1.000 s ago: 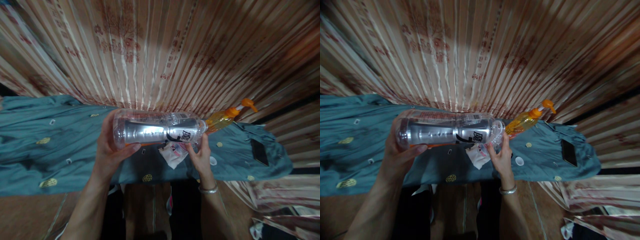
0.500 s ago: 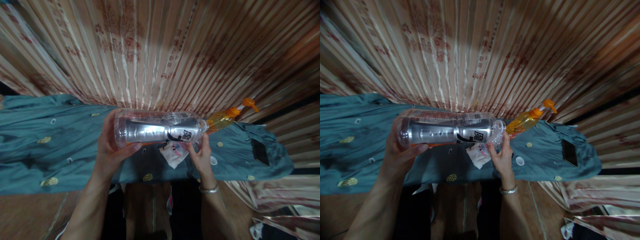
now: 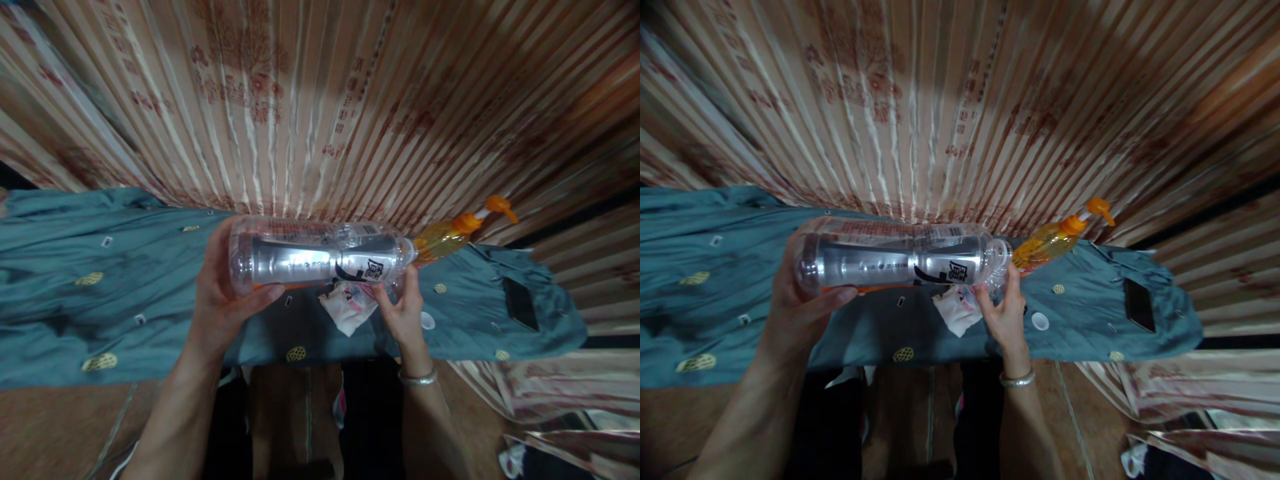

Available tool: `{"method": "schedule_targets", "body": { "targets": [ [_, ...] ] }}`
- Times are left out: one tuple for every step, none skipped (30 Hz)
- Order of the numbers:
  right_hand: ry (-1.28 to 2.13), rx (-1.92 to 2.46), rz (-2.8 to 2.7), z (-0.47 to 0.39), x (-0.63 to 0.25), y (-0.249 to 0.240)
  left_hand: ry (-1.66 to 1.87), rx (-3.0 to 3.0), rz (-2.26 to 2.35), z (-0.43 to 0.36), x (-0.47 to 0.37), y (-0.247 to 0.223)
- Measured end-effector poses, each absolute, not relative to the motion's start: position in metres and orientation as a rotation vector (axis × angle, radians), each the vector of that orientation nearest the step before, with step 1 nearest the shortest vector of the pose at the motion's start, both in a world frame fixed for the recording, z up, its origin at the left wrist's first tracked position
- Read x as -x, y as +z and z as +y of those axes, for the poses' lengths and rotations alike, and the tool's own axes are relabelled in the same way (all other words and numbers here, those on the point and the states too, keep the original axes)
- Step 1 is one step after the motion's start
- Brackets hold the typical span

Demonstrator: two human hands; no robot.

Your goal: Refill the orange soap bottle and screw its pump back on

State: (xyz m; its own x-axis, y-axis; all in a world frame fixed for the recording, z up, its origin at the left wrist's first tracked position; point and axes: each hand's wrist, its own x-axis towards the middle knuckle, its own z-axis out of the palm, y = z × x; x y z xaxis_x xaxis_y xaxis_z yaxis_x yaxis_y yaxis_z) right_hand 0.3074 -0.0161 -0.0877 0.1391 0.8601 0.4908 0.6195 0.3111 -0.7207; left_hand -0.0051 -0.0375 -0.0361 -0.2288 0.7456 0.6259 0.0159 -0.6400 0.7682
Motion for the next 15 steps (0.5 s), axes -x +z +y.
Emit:
{"method": "schedule_targets", "body": {
  "targets": [
    [0.299,1.399,-1.563,-0.0160,-0.3074,-0.0878,1.918,-1.530,0.929,-0.0375,0.0049,-0.0359],
    [0.303,1.403,-1.560,-0.0159,-0.3074,-0.0879,1.917,-1.527,0.938,-0.0375,0.0048,-0.0358],
    [0.310,1.405,-1.558,-0.0159,-0.3073,-0.0879,1.919,-1.524,0.938,-0.0376,0.0046,-0.0358],
    [0.315,1.405,-1.557,-0.0159,-0.3072,-0.0879,1.922,-1.522,0.931,-0.0376,0.0045,-0.0359],
    [0.318,1.403,-1.560,-0.0159,-0.3070,-0.0877,1.924,-1.522,0.922,-0.0376,0.0045,-0.0361],
    [0.317,1.402,-1.563,-0.0159,-0.3068,-0.0874,1.921,-1.518,0.918,-0.0376,0.0045,-0.0364],
    [0.310,1.400,-1.567,-0.0159,-0.3067,-0.0872,1.918,-1.514,0.917,-0.0376,0.0047,-0.0368],
    [0.301,1.398,-1.569,-0.0160,-0.3066,-0.0870,1.915,-1.508,0.922,-0.0376,0.0049,-0.0373],
    [0.292,1.397,-1.569,-0.0160,-0.3067,-0.0870,1.914,-1.502,0.930,-0.0375,0.0051,-0.0377],
    [0.287,1.397,-1.570,-0.0161,-0.3068,-0.0870,1.913,-1.501,0.936,-0.0376,0.0054,-0.0379],
    [0.285,1.397,-1.570,-0.0161,-0.3069,-0.0871,1.914,-1.503,0.938,-0.0376,0.0056,-0.0380],
    [0.289,1.396,-1.569,-0.0161,-0.3071,-0.0873,1.916,-1.511,0.936,-0.0376,0.0058,-0.0379],
    [0.297,1.394,-1.572,-0.0162,-0.3072,-0.0875,1.916,-1.522,0.928,-0.0376,0.0058,-0.0375],
    [0.306,1.393,-1.574,-0.0163,-0.3073,-0.0876,1.918,-1.535,0.918,-0.0376,0.0058,-0.0369],
    [0.313,1.392,-1.575,-0.0164,-0.3072,-0.0876,1.921,-1.546,0.910,-0.0376,0.0056,-0.0363]
  ]
}}
